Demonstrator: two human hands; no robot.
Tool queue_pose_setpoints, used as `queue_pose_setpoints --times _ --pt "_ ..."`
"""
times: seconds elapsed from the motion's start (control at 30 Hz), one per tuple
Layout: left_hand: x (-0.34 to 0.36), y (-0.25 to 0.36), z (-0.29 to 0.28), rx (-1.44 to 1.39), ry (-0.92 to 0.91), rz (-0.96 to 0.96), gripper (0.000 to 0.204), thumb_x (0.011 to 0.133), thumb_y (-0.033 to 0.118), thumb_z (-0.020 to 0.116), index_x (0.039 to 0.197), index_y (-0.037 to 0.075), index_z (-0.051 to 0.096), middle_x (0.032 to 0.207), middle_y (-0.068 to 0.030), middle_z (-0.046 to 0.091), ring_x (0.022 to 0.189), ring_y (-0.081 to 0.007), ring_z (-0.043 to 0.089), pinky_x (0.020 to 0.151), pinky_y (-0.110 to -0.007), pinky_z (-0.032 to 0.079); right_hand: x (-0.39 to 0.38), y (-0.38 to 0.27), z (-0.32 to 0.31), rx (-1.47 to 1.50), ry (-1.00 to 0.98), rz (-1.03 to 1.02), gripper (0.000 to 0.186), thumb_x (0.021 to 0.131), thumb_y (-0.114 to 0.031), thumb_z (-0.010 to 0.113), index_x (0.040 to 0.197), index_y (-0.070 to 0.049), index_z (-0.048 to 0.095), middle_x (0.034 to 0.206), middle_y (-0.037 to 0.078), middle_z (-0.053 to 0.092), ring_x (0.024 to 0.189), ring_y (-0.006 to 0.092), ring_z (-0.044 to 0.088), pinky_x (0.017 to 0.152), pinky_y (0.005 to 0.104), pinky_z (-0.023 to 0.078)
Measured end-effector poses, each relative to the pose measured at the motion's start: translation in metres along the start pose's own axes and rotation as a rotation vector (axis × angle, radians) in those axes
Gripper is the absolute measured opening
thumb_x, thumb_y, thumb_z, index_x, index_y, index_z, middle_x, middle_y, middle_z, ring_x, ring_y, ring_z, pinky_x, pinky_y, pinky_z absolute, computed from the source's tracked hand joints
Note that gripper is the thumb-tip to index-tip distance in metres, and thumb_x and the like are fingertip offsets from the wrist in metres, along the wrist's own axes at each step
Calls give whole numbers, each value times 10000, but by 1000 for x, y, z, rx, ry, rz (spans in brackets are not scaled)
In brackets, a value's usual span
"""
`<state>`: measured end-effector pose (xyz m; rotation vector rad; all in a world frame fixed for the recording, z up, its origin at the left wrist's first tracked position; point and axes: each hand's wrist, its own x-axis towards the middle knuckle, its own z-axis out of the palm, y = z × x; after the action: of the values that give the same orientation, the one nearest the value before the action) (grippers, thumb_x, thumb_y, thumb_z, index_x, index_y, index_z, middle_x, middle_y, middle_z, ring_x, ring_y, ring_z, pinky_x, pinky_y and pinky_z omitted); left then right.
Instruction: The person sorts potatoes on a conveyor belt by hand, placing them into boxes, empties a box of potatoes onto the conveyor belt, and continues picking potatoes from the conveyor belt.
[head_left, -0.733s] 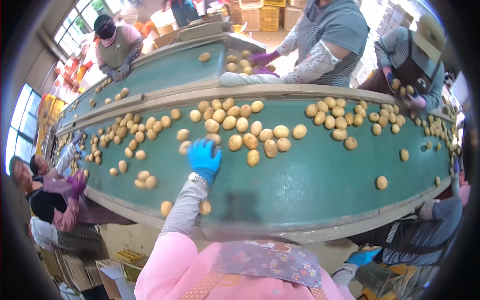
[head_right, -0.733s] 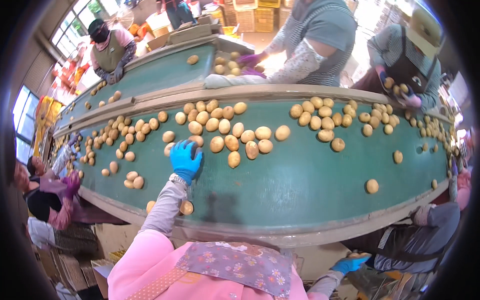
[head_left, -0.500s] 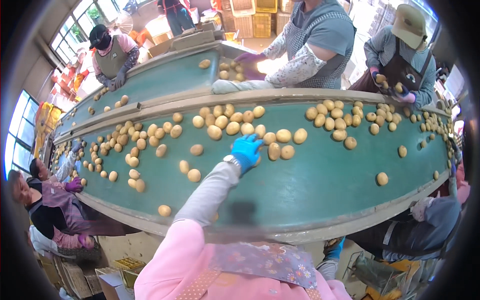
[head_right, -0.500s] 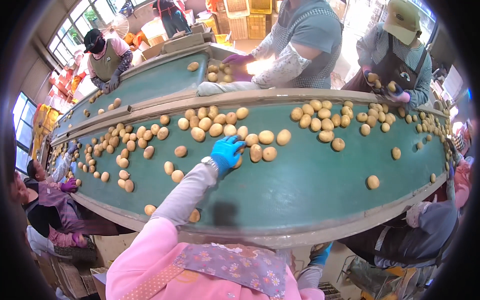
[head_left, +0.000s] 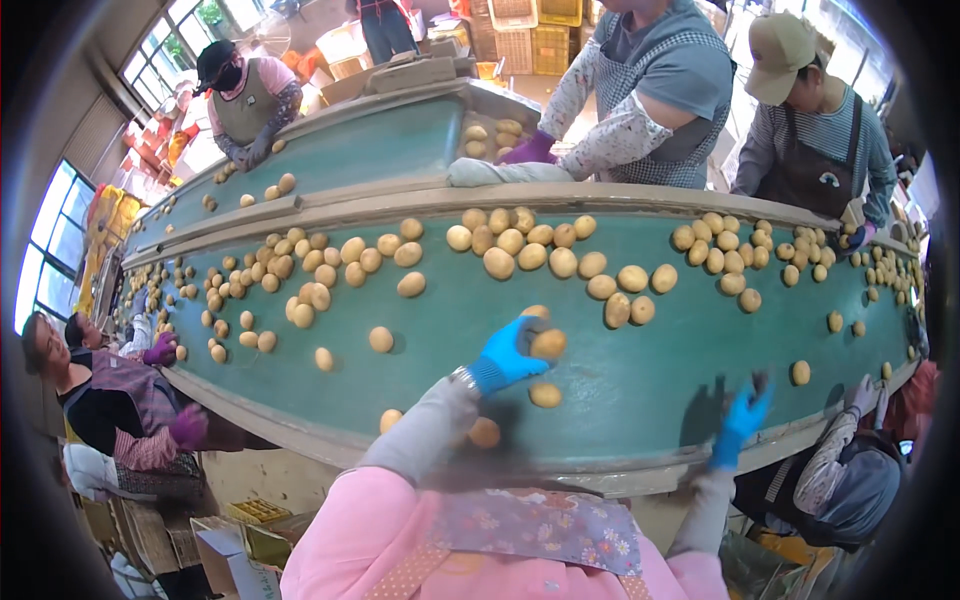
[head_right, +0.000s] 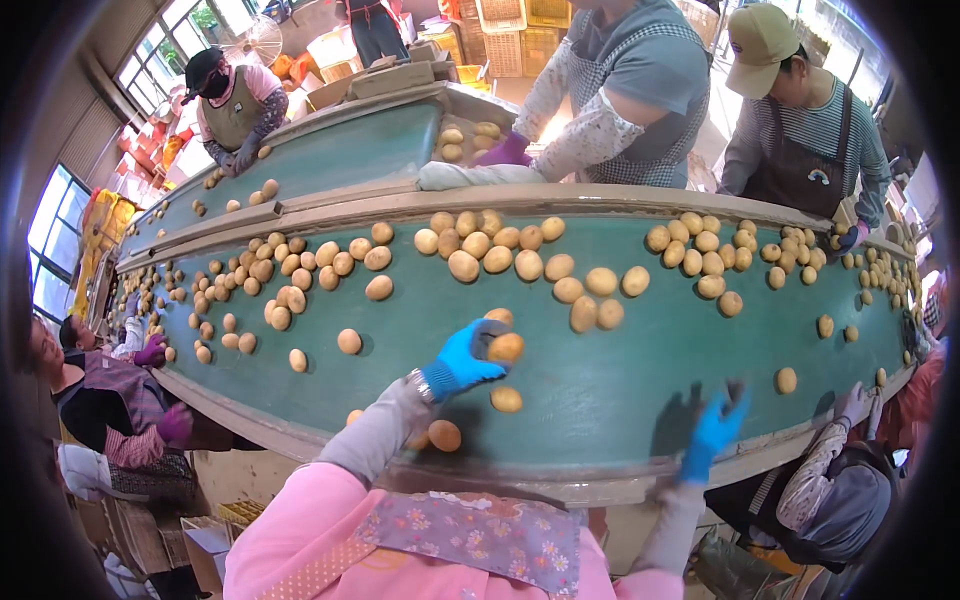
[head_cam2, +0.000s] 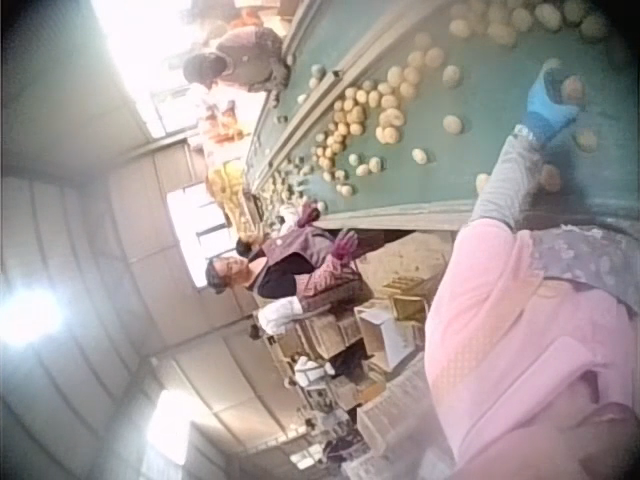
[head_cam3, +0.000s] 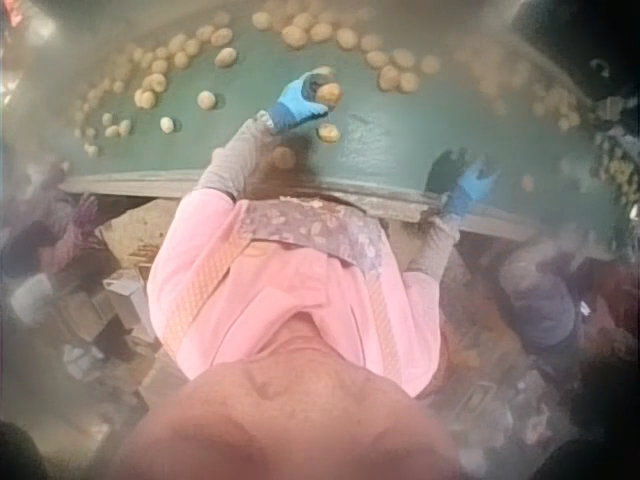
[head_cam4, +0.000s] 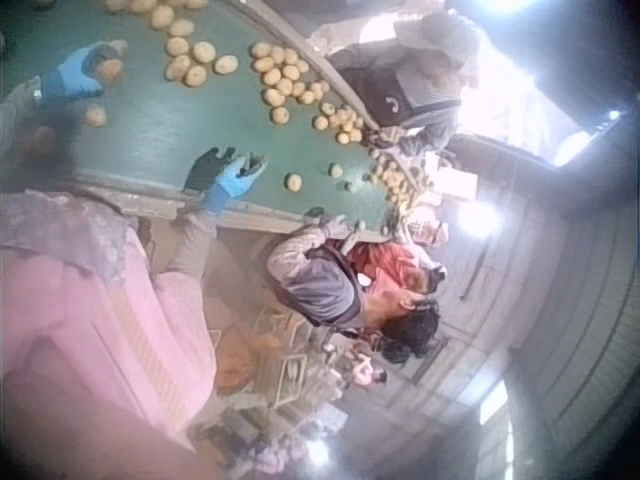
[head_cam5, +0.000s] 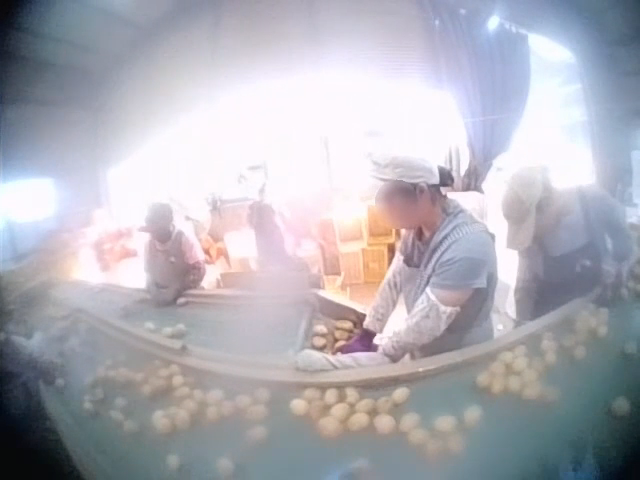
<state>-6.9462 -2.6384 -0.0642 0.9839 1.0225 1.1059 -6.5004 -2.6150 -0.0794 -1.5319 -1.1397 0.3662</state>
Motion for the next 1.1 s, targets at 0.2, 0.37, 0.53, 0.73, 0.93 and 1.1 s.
queue_pose_setpoints --times 0.2,0.37,0.53,0.73,0.93,1.1 --pt "-82 29 -54 -341 107 63 706 800 34 711 1421 105 383 1302 -94 512 1134 -240 571 919 -360 519 -22 -64 207 185 -479 440 496 922 -129 546 1400 -57 433 1131 136 610 640 160 548 532 276 464" --pt "-112 40 -74 -853 -36 4 534 974 288 504 1469 208 321 1397 -159 447 1102 -300 567 829 -340 514 -86 -171 236 409 -996 619 489 925 -288 581 1348 -63 486 963 103 654 582 132 567 446 263 441" --pt "-114 39 -85 -1169 -193 -63 471 1003 359 441 1435 189 364 1367 -150 480 938 -237 561 711 -278 479 -123 -218 211 830 -897 877 460 965 -366 534 1314 -66 515 1039 86 645 654 129 604 469 240 446" --pt "-130 37 -79 -1096 -322 -144 367 1000 366 455 1292 143 469 1144 -94 544 659 -138 459 558 -242 376 -185 -204 144 1052 -598 1115 431 953 -258 541 1326 -51 480 1056 128 603 684 150 586 555 272 496" --pt "-155 57 -62 -607 -444 -150 313 997 340 465 1202 104 484 1037 -90 517 535 -104 374 526 -237 329 -287 -205 90 825 -630 694 435 924 -262 548 1297 -40 525 1018 78 623 804 148 595 646 282 499" --pt "-163 58 -37 -222 -696 -80 271 1004 302 465 1161 85 507 991 -85 537 582 -119 441 567 -247 392 -370 -203 92 779 -529 682 520 947 -371 551 1339 -32 508 1084 64 621 825 113 600 668 252 499"
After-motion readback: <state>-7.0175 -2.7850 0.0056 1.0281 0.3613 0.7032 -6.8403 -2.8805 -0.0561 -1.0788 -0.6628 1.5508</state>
